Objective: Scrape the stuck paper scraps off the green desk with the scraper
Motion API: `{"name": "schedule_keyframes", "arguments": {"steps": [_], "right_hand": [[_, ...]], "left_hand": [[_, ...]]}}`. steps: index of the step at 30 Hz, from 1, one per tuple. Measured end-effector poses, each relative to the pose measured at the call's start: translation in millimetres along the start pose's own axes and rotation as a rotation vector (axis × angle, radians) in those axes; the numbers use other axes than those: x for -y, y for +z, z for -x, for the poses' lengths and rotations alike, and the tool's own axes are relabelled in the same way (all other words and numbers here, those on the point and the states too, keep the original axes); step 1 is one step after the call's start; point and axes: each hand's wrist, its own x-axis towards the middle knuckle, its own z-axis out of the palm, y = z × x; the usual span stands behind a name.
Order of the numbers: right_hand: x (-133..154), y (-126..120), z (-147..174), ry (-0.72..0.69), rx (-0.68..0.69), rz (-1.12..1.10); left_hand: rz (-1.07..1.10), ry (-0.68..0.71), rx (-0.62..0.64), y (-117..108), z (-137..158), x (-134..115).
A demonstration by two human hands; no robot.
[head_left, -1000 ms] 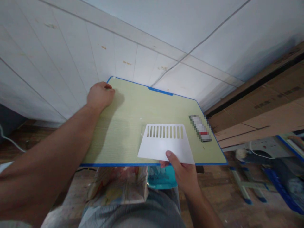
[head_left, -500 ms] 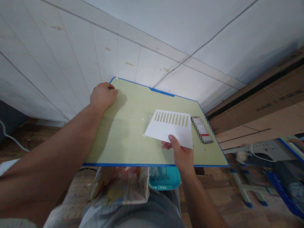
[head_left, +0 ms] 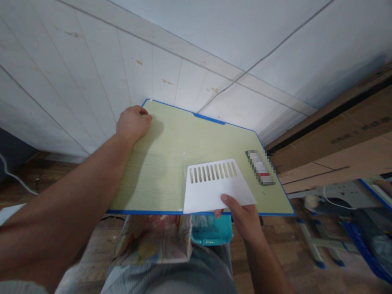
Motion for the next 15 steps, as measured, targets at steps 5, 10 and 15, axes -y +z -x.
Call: {"name": "schedule_keyframes", "arguments": {"steps": [5, 10, 15], "right_hand": [[0, 4, 0, -0.015, -0.033, 0.048], [1, -1, 0, -0.001, -0.012, 0.074], [-2, -42, -9, -0.062, -0.041, 0.144]], "left_hand": [[-0.006, -0.007, 0.006, 0, 0, -1], [-0.008, -0.027, 0.004, -3, 3, -3], [-0.006, -0.012, 0.009, -3, 3, -3]]}}
